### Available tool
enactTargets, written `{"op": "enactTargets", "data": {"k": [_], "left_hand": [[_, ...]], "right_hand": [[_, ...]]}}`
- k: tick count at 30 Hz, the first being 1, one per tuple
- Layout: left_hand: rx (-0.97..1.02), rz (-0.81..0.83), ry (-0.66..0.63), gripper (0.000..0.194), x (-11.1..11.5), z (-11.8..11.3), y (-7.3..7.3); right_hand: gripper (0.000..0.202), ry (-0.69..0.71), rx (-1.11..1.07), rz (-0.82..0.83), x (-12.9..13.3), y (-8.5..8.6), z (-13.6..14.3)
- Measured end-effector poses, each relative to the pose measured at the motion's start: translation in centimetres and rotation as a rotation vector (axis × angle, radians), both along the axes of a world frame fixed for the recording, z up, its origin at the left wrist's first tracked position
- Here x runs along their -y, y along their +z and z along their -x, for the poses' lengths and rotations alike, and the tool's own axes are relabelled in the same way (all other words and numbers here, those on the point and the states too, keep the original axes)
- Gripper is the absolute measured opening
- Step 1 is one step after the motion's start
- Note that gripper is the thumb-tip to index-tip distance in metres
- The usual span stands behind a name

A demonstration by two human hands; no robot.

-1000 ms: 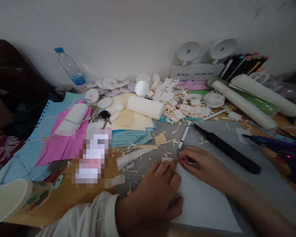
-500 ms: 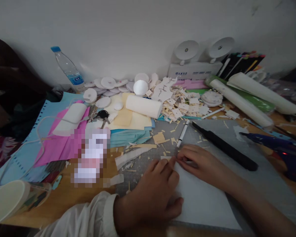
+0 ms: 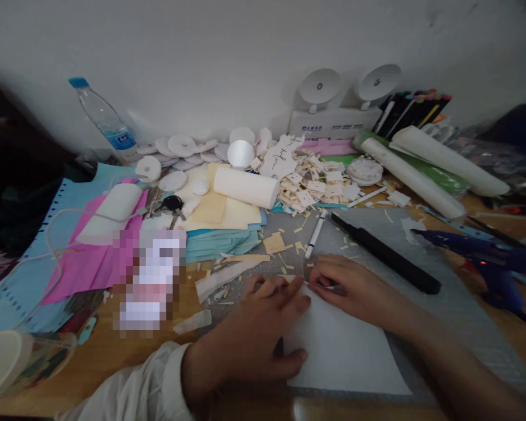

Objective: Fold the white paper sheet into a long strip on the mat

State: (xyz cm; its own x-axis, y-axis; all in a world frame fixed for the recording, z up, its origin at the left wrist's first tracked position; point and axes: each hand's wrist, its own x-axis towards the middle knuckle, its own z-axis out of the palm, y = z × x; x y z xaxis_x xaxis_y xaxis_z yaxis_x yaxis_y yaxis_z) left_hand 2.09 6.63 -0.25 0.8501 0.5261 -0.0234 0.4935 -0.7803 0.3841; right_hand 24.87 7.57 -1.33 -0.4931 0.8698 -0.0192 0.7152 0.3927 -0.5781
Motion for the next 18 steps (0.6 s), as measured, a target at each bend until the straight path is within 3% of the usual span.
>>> {"op": "enactTargets", "data": {"k": [18], "left_hand": [[-0.015, -0.005, -0.09, 0.065, 0.09, 0.61, -0.28]], "right_hand": [[0.013, 0.136, 0.042, 0.112, 0.55, 0.62, -0.05]]}}
